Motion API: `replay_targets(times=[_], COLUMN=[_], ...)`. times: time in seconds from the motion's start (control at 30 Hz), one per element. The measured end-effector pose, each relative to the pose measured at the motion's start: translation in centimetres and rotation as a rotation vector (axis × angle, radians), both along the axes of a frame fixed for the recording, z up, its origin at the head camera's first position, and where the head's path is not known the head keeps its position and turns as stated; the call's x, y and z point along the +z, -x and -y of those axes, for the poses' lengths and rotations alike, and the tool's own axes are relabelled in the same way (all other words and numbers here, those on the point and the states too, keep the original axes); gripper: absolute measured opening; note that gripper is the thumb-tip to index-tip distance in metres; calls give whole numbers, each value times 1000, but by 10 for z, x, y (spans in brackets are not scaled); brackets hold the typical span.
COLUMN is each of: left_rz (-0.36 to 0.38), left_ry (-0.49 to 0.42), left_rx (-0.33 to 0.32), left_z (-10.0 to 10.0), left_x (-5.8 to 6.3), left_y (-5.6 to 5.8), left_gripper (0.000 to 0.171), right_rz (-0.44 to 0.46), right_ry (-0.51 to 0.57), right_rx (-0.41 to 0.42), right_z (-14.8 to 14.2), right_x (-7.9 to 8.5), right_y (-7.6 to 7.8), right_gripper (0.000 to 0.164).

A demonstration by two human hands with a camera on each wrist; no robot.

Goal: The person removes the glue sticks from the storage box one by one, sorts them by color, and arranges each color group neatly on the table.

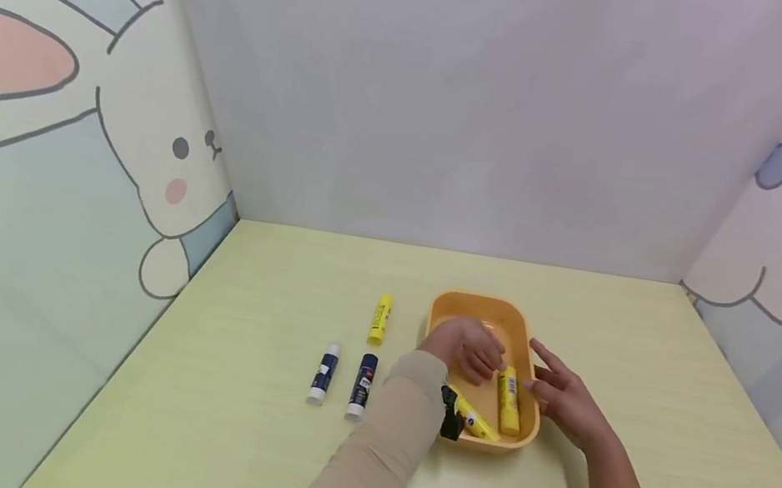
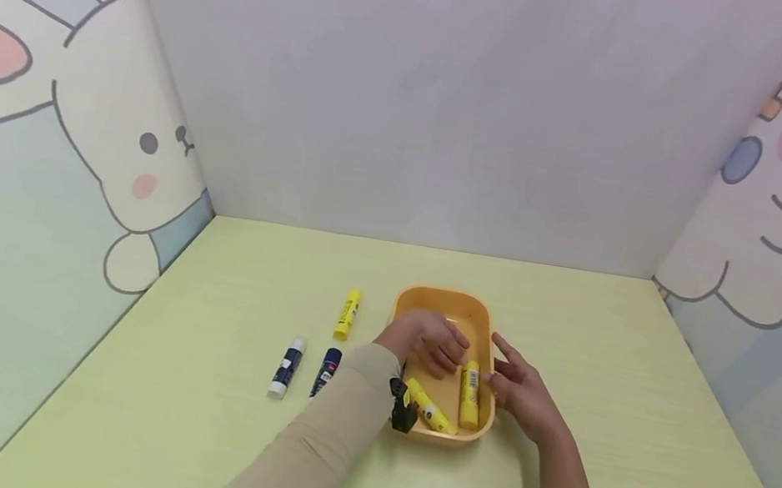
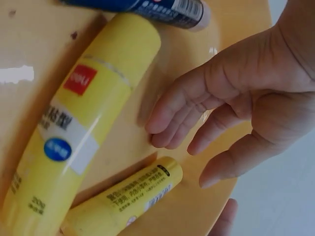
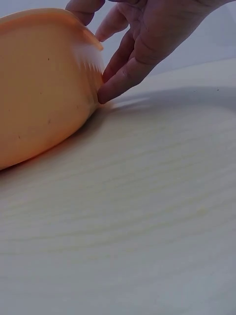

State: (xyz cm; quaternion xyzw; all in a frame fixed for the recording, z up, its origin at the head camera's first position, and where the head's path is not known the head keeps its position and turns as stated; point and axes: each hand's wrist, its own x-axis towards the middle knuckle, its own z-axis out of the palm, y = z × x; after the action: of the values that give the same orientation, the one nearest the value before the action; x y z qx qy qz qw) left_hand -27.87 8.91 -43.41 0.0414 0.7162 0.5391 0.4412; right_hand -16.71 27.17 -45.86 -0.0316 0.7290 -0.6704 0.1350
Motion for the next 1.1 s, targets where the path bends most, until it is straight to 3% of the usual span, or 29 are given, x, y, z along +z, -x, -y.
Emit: replay_targets(times=[0.17, 0.57, 0.83, 0.97, 1.1], left_rz=[-38, -89, -277, -260, -213], left_ry=[24, 106, 223, 227, 209], left_rx=[-50, -65, -179, -260, -243], left_z=[-8, -22, -24, -24, -24], left_x=[-5, -6, -3, -1, -1], left_y=[-3, -6, -3, 0, 1], left_gripper=[33, 32, 18, 12, 9], right_rz=[-3, 5, 0, 1, 3], right_ry=[14, 10, -5, -11, -11], right_rx=[22, 24, 32, 32, 29], right_z=[0, 2, 2, 2, 3], right_x=[0, -1, 3, 3, 3], right_y=[-1, 0, 2, 3, 3], right_gripper=[74, 74, 73, 72, 72])
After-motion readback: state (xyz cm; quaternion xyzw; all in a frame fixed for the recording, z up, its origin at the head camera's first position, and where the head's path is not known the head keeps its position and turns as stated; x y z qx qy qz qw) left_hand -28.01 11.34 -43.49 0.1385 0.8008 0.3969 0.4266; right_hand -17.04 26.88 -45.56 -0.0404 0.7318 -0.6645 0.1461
